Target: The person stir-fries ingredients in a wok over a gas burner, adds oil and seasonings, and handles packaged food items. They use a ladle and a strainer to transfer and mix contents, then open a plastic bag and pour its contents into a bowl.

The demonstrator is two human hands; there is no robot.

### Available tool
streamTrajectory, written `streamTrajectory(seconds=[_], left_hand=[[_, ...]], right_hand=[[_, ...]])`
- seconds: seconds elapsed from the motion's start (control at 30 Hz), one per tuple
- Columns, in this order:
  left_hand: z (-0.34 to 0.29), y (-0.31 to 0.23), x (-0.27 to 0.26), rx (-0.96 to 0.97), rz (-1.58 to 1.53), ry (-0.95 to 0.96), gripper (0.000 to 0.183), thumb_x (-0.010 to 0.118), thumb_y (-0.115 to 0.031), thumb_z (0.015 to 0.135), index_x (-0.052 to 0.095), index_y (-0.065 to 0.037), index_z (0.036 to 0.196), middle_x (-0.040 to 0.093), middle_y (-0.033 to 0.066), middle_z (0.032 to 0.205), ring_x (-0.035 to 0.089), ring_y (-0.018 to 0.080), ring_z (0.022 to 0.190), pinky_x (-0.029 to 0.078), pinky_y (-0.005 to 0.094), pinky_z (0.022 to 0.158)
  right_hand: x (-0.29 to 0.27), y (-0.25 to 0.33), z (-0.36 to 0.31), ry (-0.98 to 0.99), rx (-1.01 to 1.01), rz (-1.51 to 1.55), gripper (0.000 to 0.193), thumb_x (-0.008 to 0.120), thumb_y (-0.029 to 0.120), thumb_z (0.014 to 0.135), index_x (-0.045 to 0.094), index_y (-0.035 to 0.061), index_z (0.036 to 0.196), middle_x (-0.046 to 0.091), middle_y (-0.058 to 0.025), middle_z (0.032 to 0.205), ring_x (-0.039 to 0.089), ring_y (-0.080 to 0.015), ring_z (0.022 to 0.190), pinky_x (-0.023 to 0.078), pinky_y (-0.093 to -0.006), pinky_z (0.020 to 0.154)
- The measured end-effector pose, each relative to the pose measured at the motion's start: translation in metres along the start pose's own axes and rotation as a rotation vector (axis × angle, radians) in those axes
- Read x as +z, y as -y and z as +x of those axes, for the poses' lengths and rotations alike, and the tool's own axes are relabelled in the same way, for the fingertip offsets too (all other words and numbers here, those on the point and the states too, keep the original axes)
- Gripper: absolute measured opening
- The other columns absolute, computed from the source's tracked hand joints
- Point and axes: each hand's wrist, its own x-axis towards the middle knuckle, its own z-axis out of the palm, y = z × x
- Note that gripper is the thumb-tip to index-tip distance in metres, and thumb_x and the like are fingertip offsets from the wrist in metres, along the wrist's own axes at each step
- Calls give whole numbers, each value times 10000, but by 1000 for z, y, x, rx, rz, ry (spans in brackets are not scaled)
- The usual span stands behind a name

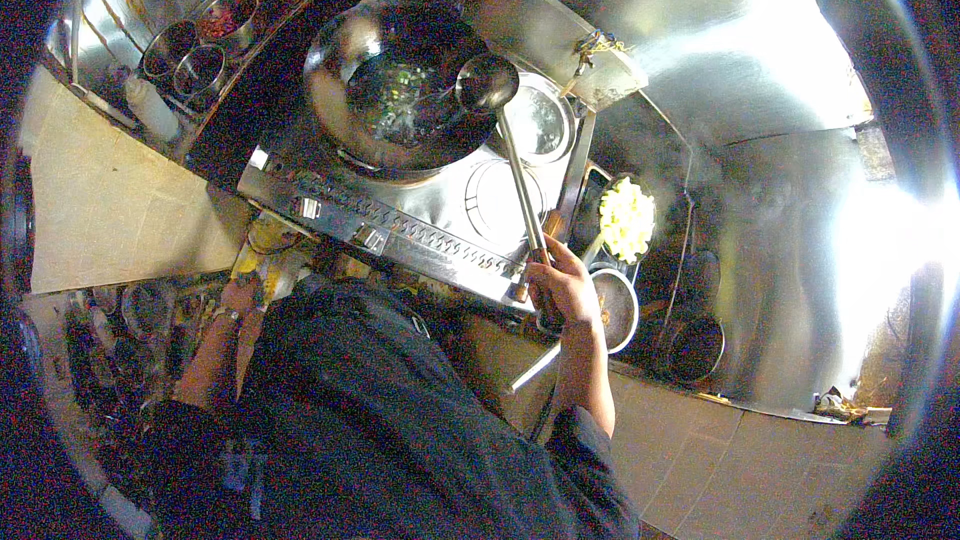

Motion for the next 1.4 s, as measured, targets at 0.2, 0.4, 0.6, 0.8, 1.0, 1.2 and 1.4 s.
streamTrajectory(seconds=[0.2,0.4,0.6,0.8,1.0,1.2,1.4], left_hand=[[-13,-56,-59,73,-428,-184,431,656,-318,810,629,11,1087,681,200,1016,644,358,950,489,438,839],[-34,-143,-127,240,-955,-57,394,619,-364,906,669,22,969,684,51,873,616,160,756,491,320,693],[-49,-311,-178,418,-1391,403,416,555,-376,962,627,-21,1167,678,120,1074,624,184,962,498,325,825],[-40,-427,-172,481,-1308,931,297,526,-283,997,545,-29,1149,545,28,859,545,104,755,498,234,649],[10,-455,-195,424,-1253,1152,233,459,-239,1024,489,-33,1130,474,-9,813,449,66,664,410,206,513],[56,-486,-200,584,-863,1629,404,480,-277,963,428,-129,1336,548,45,1049,500,163,819,471,288,730],[-39,-553,-154,580,-771,984,359,475,-287,974,443,-123,1292,537,32,1000,494,147,788,453,275,691]], right_hand=[[36,0,-9,-17,-152,-316,627,622,5,831,386,-22,1411,589,-55,787,581,-133,634,488,-262,570],[80,-25,-6,-404,-289,-1004,497,636,132,819,518,65,1298,670,-225,997,664,-338,920,524,-392,790],[121,-43,-8,92,-81,-81,305,658,192,779,631,-27,990,695,-110,831,638,-170,714,529,-344,659],[117,-84,-49,5,-390,-43,447,701,345,770,622,-34,992,666,-207,845,654,-330,782,521,-424,720],[-27,-147,-217,-467,-511,-53,472,699,282,856,576,-23,1194,651,-165,997,643,-249,900,520,-357,807],[-164,-220,-420,-1408,-78,393,318,632,106,911,574,-11,1201,657,-54,948,610,-107,754,509,-250,688],[-315,-211,-579,-1984,-334,-268,334,643,145,906,601,-11,1198,672,-63,963,600,-120,762,499,-252,691]])
